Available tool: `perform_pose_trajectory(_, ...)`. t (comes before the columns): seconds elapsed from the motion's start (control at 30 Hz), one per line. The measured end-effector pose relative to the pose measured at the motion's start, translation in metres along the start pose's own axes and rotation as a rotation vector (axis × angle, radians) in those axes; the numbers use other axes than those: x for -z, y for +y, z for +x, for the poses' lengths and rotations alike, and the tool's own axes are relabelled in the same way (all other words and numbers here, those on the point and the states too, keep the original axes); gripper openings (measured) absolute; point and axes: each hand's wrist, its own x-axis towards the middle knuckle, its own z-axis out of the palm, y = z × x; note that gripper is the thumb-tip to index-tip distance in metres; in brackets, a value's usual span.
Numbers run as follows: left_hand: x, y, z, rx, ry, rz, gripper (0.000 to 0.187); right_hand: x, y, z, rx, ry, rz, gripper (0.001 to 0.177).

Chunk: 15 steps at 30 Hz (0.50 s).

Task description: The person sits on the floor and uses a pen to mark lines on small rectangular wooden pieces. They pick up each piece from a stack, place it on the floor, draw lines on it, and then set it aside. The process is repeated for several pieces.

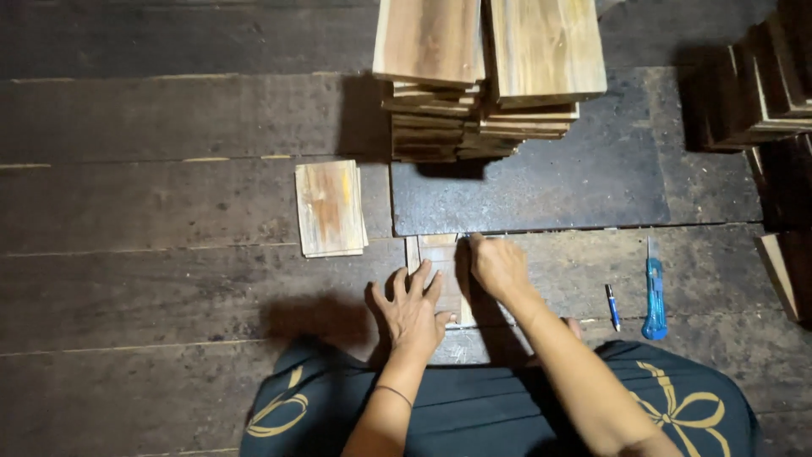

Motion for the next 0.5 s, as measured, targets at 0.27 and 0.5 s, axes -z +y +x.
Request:
perform_pose_trajectory(0.27, -0.011, -0.003, 0.004, -0.018, 0.071, 0.051, 0.067, -0.017, -0.013, -0.117, 0.202, -0.179, -0.158, 0.024)
perform_pose_trajectory(0.5, -0.014, -0.006, 0.015, -0.039, 0.030, 0.257, 0.068, -0.017, -0.015, -0.168, 0.106, -0.350, 0.052, 0.036)
